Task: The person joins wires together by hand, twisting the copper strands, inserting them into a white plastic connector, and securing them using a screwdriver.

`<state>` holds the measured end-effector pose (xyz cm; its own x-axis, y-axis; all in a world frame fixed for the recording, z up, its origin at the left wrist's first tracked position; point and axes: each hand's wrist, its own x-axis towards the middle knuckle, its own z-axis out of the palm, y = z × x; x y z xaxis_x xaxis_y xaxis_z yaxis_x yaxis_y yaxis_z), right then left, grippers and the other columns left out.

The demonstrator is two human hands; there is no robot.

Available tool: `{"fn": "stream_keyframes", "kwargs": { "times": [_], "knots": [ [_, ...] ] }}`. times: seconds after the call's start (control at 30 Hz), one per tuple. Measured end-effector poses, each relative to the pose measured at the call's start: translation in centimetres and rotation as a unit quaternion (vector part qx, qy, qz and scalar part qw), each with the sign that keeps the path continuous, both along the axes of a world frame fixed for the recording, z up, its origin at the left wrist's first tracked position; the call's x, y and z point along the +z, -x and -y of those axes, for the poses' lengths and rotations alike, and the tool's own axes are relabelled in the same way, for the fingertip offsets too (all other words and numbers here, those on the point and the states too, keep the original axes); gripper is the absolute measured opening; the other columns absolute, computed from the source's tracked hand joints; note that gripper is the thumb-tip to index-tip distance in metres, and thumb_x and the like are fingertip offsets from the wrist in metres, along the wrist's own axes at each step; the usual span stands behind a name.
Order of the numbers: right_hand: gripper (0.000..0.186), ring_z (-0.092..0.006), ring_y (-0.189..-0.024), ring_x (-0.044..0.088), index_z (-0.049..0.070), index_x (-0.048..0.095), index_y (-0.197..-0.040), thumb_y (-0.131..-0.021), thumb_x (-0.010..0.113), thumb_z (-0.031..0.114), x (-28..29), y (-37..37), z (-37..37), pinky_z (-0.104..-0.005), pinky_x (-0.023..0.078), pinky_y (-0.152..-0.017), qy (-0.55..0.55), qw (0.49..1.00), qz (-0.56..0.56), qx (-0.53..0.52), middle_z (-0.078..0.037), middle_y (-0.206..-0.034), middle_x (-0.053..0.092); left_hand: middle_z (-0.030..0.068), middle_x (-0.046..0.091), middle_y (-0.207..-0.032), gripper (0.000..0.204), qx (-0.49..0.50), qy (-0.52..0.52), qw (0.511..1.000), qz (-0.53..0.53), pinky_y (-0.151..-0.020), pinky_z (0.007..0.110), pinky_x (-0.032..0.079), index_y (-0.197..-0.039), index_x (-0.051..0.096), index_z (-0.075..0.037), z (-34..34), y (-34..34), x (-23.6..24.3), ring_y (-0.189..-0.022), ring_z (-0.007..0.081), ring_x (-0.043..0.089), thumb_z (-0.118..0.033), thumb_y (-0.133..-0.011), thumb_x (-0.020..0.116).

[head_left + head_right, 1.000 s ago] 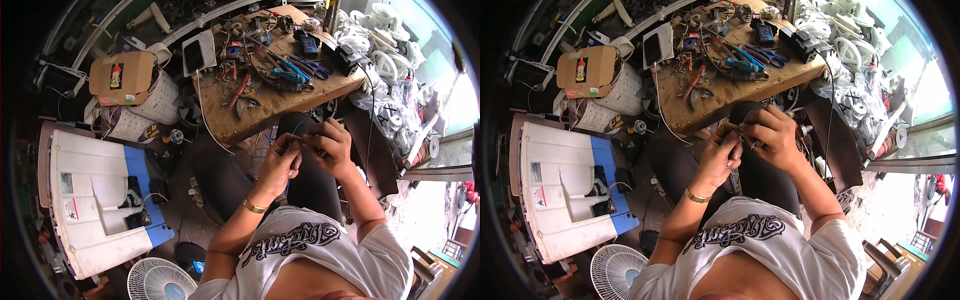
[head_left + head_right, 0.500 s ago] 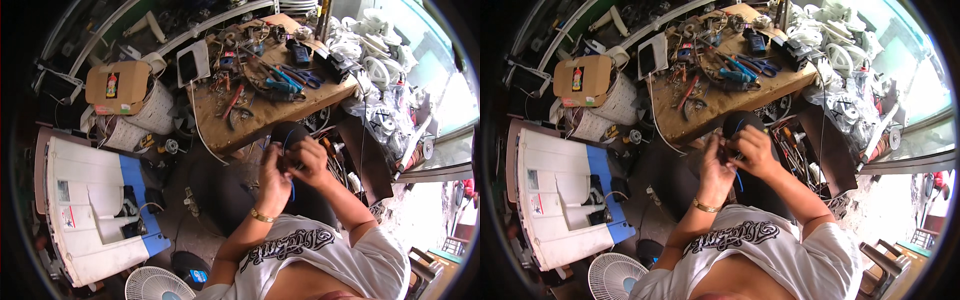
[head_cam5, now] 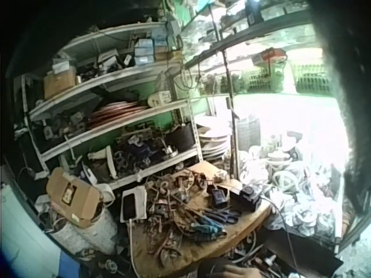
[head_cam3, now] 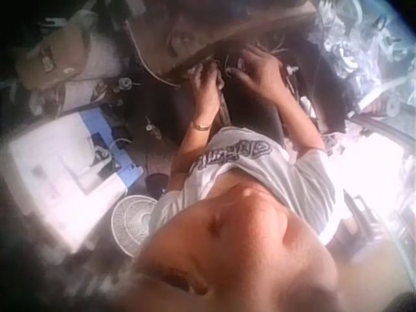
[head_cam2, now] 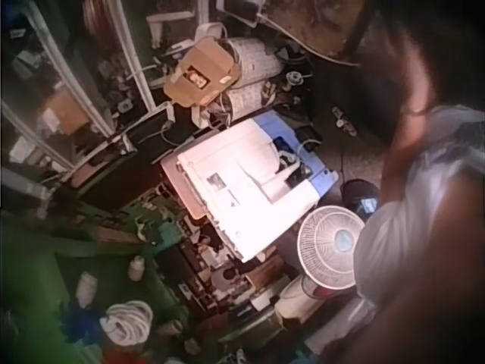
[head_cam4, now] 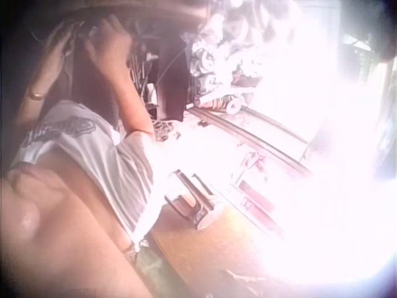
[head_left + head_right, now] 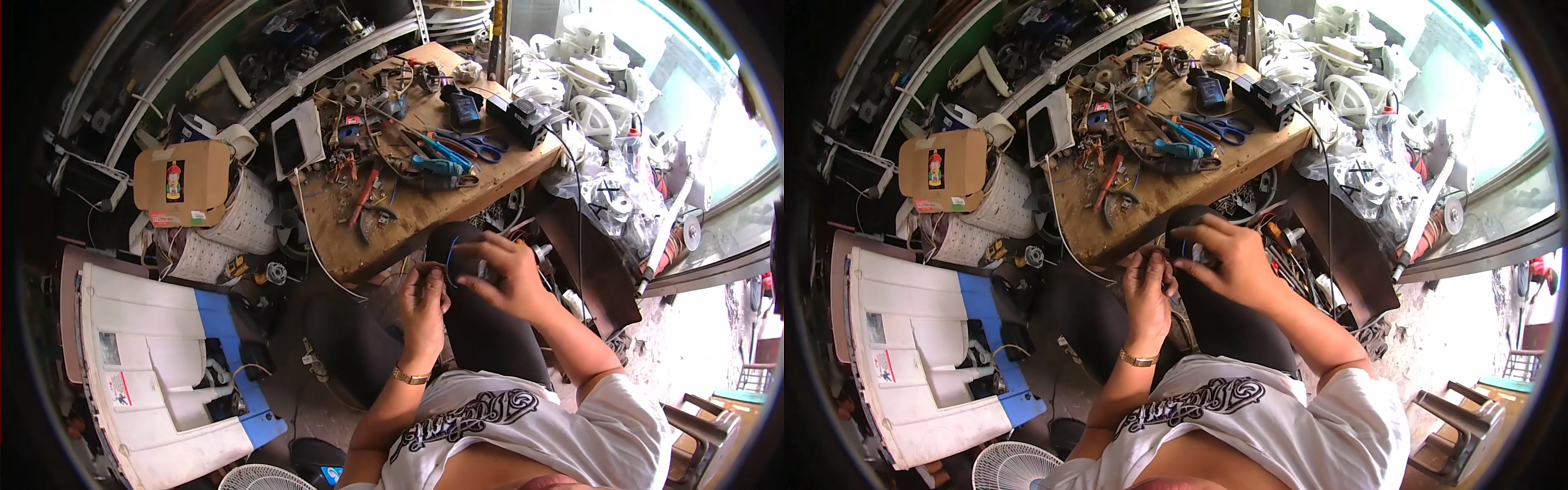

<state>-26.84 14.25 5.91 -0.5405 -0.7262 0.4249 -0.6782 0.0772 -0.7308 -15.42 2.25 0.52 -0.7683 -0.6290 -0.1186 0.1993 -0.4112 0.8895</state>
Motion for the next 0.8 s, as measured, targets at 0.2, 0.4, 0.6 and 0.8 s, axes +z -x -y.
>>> {"fn": "stream_keyframes", "kwargs": {
  "times": [0.2, 0.4, 0.6, 0.8],
  "knots": [
    [0.036, -0.0284, -0.076, 0.063, 0.009, 0.068, -0.098, -0.064, 0.077, 0.013, -1.3, 0.3, -0.1, -0.0381, 0.052, -0.063, -0.012, 0.998, -0.066, 0.012, -0.008, -0.086, 0.062, -0.0044, 0.048, -0.073, 0.013, -0.025, -0.036, 0.999, -0.005, -0.047, 0.018, 0.034, -0.096, 0.058, -0.007, -0.7, 0.7, 0.2, -0.060, 0.0010, 0.042, -0.019, -0.099, 0.059],
    [0.034, -0.0274, -0.078, 0.063, 0.009, 0.066, -0.094, -0.063, 0.078, 0.015, -1.7, 1.0, 0.1, -0.0379, 0.052, -0.064, -0.008, 0.995, -0.102, 0.000, -0.007, -0.086, 0.062, -0.0055, 0.047, -0.071, 0.012, -0.038, -0.055, 0.998, 0.010, -0.045, 0.016, 0.032, -0.093, 0.056, -0.010, -0.6, 1.4, -0.3, -0.058, 0.0008, 0.041, -0.020, -0.098, 0.061],
    [0.036, -0.0284, -0.080, 0.063, 0.007, 0.063, -0.093, -0.062, 0.078, 0.016, -2.3, 2.0, 0.7, -0.0382, 0.052, -0.066, -0.008, 0.984, -0.178, 0.026, -0.008, -0.086, 0.062, -0.0059, 0.046, -0.070, 0.012, -0.022, -0.099, 0.995, 0.007, -0.044, 0.017, 0.031, -0.091, 0.055, -0.011, -0.6, 1.6, 0.3, -0.057, 0.0007, 0.041, -0.019, -0.098, 0.060],
    [0.035, -0.0317, -0.077, 0.061, 0.005, 0.058, -0.086, -0.058, 0.078, 0.013, -4.5, 2.3, 1.2, -0.0403, 0.050, -0.064, 0.011, 0.993, -0.113, 0.019, -0.011, -0.080, 0.058, -0.0057, 0.046, -0.069, 0.009, 0.066, -0.109, 0.992, 0.022, -0.044, 0.018, 0.033, -0.093, 0.057, -0.012, -0.1, 3.0, 0.2, -0.058, 0.0016, 0.044, -0.019, -0.098, 0.059]
  ]
}}
